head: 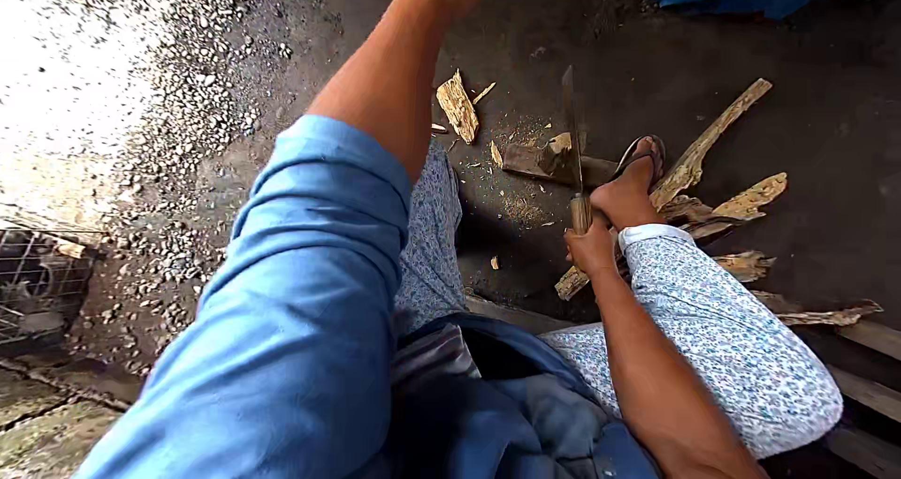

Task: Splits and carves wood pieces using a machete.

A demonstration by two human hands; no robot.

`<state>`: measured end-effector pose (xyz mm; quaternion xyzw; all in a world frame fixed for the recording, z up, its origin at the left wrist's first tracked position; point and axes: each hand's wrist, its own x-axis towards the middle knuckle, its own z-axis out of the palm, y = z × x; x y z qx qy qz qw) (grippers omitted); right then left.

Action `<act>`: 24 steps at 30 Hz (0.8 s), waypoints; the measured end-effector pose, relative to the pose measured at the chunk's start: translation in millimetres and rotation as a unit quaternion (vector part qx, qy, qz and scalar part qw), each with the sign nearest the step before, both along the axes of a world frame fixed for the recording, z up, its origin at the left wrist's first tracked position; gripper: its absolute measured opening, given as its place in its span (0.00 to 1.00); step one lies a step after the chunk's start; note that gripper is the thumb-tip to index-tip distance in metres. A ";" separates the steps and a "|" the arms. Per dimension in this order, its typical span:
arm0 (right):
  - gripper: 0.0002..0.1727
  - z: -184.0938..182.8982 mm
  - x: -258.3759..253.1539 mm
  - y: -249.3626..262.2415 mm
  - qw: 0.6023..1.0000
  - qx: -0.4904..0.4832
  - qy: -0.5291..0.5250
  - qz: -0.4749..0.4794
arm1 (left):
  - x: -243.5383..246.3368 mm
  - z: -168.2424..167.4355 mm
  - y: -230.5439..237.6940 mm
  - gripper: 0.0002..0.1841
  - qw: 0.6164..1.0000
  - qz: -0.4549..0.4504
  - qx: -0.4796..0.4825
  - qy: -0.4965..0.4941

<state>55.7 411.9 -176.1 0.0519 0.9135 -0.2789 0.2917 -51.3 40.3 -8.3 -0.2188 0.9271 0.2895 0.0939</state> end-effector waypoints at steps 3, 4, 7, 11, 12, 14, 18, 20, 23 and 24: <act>0.31 1.9 -8.0 -11.5 0.996 -0.006 -0.084 -0.041 | 18.4 0.0 -2.0 0.23 0.990 0.087 0.094 -0.054; 0.29 6.3 -7.7 -11.6 0.994 -0.033 -0.079 -0.065 | 21.2 -3.0 -3.5 0.24 0.987 0.099 0.113 -0.061; 0.25 44.9 -9.7 -17.7 0.985 -0.132 -0.039 -0.106 | 21.3 2.7 -12.8 0.23 0.990 0.090 0.093 -0.055; 0.31 113.6 -8.2 -19.4 0.960 -0.225 0.162 -0.041 | 19.1 -34.3 -40.2 0.20 0.988 0.116 0.091 -0.054; 0.30 124.6 -7.8 -23.2 0.948 -0.224 0.223 -0.034 | 18.5 -40.2 -44.7 0.20 0.987 0.117 0.098 -0.046; 0.31 127.1 -3.6 -34.1 0.928 -0.199 0.312 -0.039 | 20.4 -34.9 -44.8 0.21 0.991 0.096 0.092 -0.031; 0.34 37.8 13.2 -32.4 0.978 -0.072 0.188 -0.051 | 23.3 0.4 -13.5 0.20 0.995 -0.006 0.037 -0.087; 0.32 -0.2 6.9 -28.6 0.999 -0.010 0.013 -0.046 | 15.1 -5.6 0.7 0.21 0.989 -0.096 0.001 -0.112; 0.28 -9.1 -1.8 -39.0 0.988 -0.045 -0.072 -0.128 | 7.1 -26.3 38.5 0.25 0.957 -0.235 -0.056 -0.162; 0.28 -6.9 -2.8 -41.5 0.984 -0.055 -0.076 -0.149 | 8.6 -34.4 54.5 0.27 0.944 -0.267 -0.066 -0.184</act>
